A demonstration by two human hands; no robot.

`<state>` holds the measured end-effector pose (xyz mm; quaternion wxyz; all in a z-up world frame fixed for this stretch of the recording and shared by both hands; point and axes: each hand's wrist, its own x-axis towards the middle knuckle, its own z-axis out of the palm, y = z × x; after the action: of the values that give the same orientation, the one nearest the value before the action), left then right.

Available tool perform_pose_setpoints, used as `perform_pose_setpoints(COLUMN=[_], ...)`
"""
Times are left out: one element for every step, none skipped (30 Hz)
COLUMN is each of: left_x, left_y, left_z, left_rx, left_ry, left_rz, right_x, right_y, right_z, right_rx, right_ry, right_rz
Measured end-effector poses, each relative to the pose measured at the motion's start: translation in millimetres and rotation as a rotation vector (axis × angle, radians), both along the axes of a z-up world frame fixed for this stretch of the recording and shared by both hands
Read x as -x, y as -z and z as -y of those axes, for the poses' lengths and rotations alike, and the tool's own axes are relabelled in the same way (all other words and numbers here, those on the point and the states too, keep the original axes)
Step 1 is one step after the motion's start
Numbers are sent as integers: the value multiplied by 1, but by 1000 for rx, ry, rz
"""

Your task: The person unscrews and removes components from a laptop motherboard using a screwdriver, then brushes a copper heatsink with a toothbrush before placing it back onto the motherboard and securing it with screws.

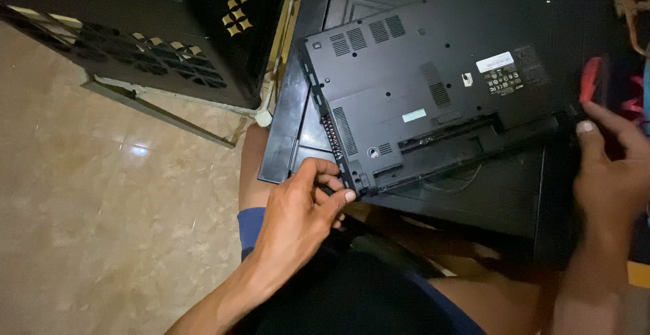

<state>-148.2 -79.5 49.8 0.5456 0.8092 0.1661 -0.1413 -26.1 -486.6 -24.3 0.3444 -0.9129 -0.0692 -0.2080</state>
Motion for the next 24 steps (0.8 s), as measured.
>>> perform_pose_setpoints(left_x=[0,0,1,2,1,0,-1,-4,-6,-8,-9,-9,-10,-10,-10,-11,-14,-17,-20,-24,-28,-32,-35,-37], left_y=[3,7,11,16,11,6,1,-5,-12,-18,-19,-20,-21,-16,-12,-7,-10,-12,-15,-11,-7,-2,-3,-3], left_z=[0,0,0,0,0,1,1,1,1,1,1,0,-1,-2,-3,-4,-5,-6,-6,-8,-9,-10,-12,-15], left_rx=[17,18,55,94,95,119,143,145,123,100,101,110,120,120,122,125,126,24,-78,-69,-173,-275,-266,-285], left_ry=[0,-1,-25,-50,-51,-80,-108,-106,-103,-99,-97,-91,-86,-81,-95,-107,-99,-70,-42,-29,-23,-14,2,-4], left_rz=[23,22,28,31,27,-27,-81,-81,-150,-217,-216,-208,-199,-198,-159,-122,-122,-93,-62,-57,-53,-44,-35,-28], right_x=[0,-1,-3,-3,0,3,6,6,5,4,6,9,12,10,8,8,7,7,7,10,14,18,21,27], right_y=[0,5,10,16,12,7,2,2,1,0,-4,-9,-13,-11,-8,-6,-2,0,3,0,-2,-5,-12,-18], right_z=[0,3,7,11,6,1,-3,-3,-2,-1,-4,-7,-10,-8,-6,-3,-3,-3,-2,-5,-8,-11,-16,-22], right_rx=[46,47,-19,-84,-83,19,119,121,82,42,43,107,171,172,148,125,127,47,-33,-24,-11,3,13,-56], right_ry=[16,16,-3,-22,-22,8,36,38,11,-17,-15,-9,-4,1,-20,-38,-30,-12,6,19,40,65,81,109], right_rz=[10,10,10,6,3,36,68,67,57,48,48,57,64,65,59,53,53,21,-11,-6,-7,-5,2,-76])
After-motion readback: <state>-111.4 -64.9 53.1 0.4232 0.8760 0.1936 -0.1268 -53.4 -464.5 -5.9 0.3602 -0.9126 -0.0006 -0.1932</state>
